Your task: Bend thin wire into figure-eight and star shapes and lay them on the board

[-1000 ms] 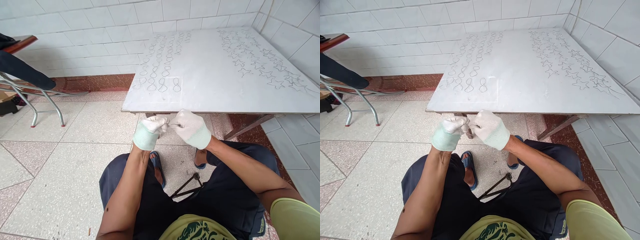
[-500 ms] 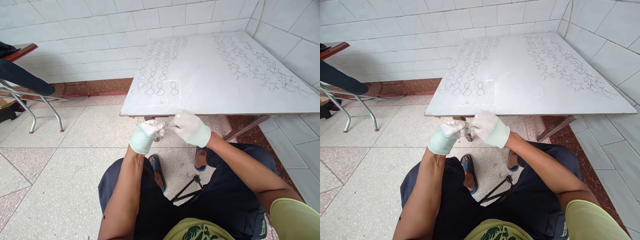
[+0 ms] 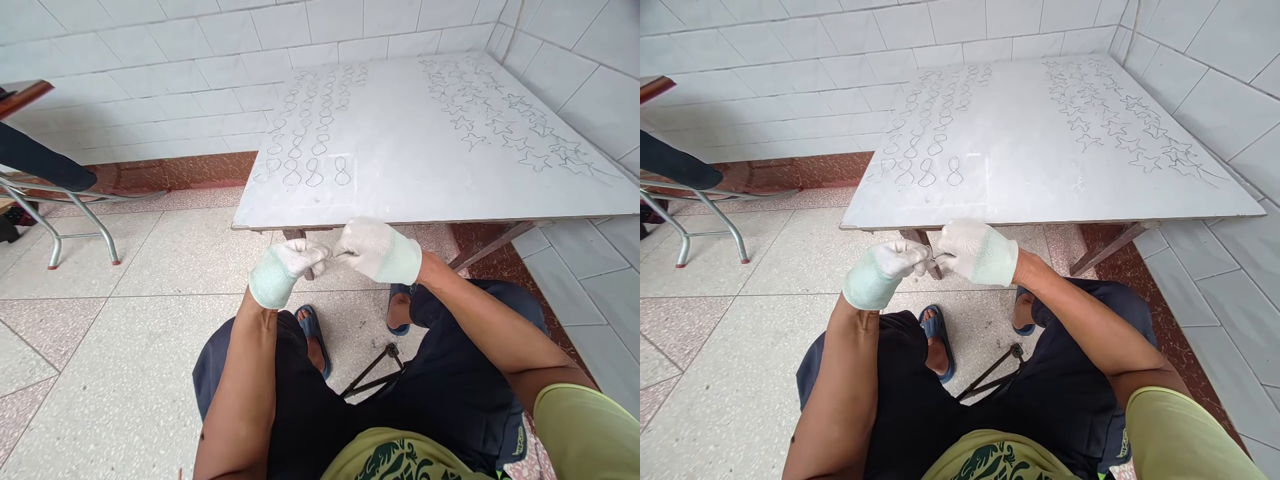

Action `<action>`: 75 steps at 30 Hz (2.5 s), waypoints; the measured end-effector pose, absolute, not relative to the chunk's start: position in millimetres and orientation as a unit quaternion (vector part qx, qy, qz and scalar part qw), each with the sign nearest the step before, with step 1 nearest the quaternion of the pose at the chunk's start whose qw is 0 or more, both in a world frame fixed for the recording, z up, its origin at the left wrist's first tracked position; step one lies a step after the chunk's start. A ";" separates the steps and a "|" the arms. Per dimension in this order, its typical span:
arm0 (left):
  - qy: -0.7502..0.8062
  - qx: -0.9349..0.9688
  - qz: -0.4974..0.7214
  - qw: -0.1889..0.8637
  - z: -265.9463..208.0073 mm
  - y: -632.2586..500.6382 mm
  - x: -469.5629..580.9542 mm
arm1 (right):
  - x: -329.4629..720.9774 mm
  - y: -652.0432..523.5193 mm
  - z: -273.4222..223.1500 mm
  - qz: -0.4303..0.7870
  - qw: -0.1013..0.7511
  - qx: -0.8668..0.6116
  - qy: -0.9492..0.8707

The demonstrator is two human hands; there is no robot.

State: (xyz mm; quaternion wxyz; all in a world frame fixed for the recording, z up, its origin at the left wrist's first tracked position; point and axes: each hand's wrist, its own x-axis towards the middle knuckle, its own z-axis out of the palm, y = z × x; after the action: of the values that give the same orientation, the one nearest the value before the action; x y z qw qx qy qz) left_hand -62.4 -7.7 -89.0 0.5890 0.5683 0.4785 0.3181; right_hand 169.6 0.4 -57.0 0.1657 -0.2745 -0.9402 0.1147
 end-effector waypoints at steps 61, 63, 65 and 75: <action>0.534 0.712 0.421 0.176 -74.8 -35.6 -30.8 | 152.3 -33.5 -55.3 0.004 0.118 -0.527 -0.841; 0.520 0.717 0.444 0.132 -79.1 -38.4 -26.0 | 150.8 -31.1 -56.9 0.019 0.123 -0.526 -0.841; 0.519 0.722 0.448 0.094 -82.6 -40.8 -22.3 | 149.1 -28.3 -60.2 0.048 0.135 -0.523 -0.840; 0.568 0.668 0.460 0.143 -91.4 -38.5 -19.5 | 139.0 -26.1 -70.8 0.115 0.202 -0.523 -0.820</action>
State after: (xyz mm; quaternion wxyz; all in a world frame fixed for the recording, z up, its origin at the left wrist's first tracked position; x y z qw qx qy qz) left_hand -19.5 -38.5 -91.4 0.1434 0.6679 0.5676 0.4597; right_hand 139.0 -26.1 -70.8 0.2016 -0.5227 -0.8203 0.1151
